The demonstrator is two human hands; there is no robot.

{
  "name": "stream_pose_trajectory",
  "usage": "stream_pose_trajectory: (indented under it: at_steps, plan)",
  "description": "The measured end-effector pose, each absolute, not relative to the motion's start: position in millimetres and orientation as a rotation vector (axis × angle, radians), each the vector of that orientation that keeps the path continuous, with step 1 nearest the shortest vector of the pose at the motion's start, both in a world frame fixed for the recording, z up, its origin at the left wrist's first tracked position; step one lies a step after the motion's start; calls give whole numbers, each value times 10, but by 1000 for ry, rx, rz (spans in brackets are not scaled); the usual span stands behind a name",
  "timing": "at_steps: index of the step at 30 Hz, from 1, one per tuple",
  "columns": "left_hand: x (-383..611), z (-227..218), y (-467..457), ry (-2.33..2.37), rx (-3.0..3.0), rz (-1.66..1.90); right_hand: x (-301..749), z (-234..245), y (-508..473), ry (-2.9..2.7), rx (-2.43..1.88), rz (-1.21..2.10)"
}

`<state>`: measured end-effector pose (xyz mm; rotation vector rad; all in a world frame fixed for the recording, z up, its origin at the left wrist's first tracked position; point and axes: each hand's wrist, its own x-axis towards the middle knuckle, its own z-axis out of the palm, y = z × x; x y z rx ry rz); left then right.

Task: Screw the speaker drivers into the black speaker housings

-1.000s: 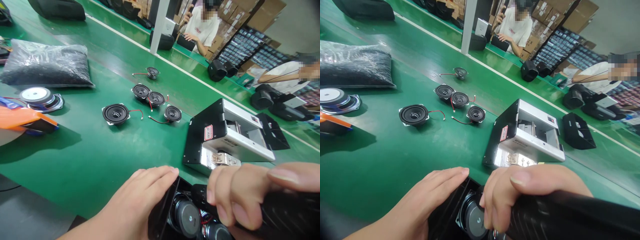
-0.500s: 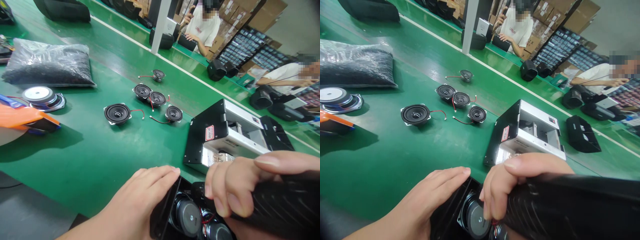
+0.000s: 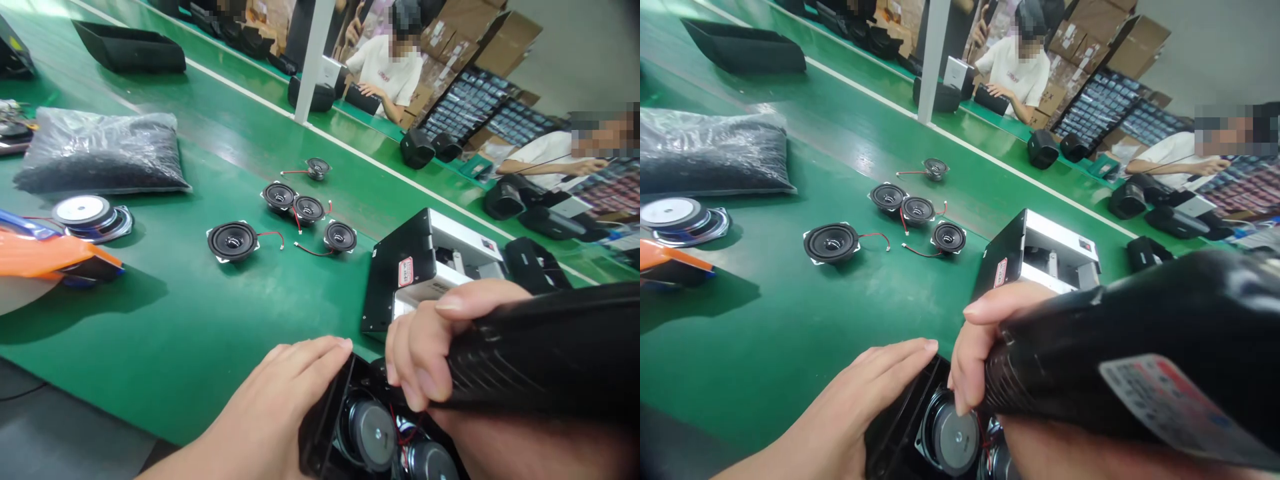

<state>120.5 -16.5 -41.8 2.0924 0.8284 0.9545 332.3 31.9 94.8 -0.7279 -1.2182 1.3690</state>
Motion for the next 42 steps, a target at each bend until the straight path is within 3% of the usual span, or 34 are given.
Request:
stream_pose_trajectory:
  at_steps: [6, 14, 26, 37, 42]
  plan:
    - [1248, -618, -165, 823, 2117, 1005, 3206, 890, 203, -1202, -809, 1116]
    - [1174, -469, -131, 822, 2095, 888, 3028, 937, 313, -1061, -1013, 1005]
    - [1236, -585, -139, 823, 2102, 937, 2977, 1018, 295, -1024, -971, 1098]
    - [1220, -582, -149, 835, 2101, 906, 2982, 891, 272, -1130, -1010, 962]
    - [1228, -594, -161, 834, 2095, 943, 3047, 849, 349, -1235, -861, 1247]
